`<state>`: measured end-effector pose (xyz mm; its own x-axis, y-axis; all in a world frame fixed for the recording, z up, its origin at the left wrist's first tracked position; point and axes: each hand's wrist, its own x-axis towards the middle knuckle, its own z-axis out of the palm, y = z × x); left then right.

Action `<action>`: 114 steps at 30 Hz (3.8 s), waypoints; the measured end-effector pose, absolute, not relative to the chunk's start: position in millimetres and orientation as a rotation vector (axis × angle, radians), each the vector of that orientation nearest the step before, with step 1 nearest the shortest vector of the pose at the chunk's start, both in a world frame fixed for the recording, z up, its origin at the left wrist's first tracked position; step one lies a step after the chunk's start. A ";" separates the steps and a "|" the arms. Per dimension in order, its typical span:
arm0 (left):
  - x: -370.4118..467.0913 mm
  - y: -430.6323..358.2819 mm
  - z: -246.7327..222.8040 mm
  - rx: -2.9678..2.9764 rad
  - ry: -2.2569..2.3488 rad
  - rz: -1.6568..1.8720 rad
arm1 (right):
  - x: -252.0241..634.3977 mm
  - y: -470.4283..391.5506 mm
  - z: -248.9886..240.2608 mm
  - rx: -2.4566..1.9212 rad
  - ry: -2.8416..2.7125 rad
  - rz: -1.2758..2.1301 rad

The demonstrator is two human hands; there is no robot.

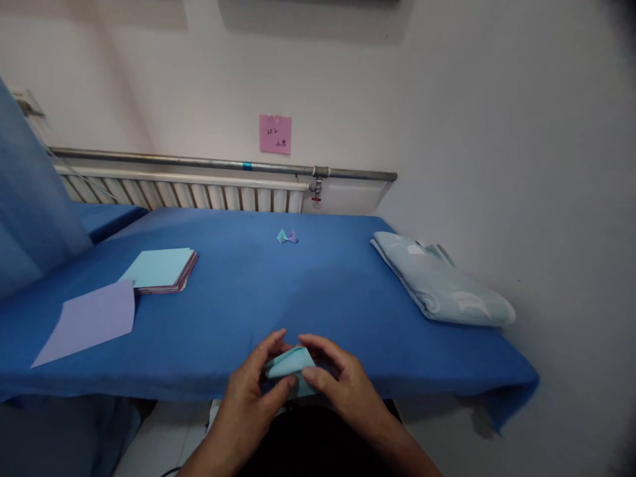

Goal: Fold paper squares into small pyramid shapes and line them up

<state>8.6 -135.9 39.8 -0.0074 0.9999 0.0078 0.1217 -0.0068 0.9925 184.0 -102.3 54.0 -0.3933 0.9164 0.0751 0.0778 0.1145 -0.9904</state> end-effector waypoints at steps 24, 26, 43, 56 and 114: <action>0.8 -141.7 59.1 1.100 1.030 0.914 | 205.0 -98.2 76.3 -0.699 -2.297 0.540; 0.9 -142.0 57.5 1.051 1.006 0.921 | 205.6 -100.0 77.1 -0.704 -2.339 0.513; 2.9 -139.7 62.6 0.797 0.999 0.881 | 192.4 -113.2 56.6 -0.830 -1.952 0.581; 5.7 -136.4 63.3 0.813 1.055 0.953 | 189.7 -108.3 63.5 -1.136 -1.474 1.523; -3.9 -141.1 66.1 1.730 1.418 1.099 | 185.8 -109.8 69.7 -1.024 -1.782 0.958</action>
<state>-3.9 -141.1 66.1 0.0691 0.9761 0.2061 0.4426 -0.2152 0.8705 185.8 -109.8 69.7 -0.3068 0.9066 0.2897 0.2588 0.3723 -0.8913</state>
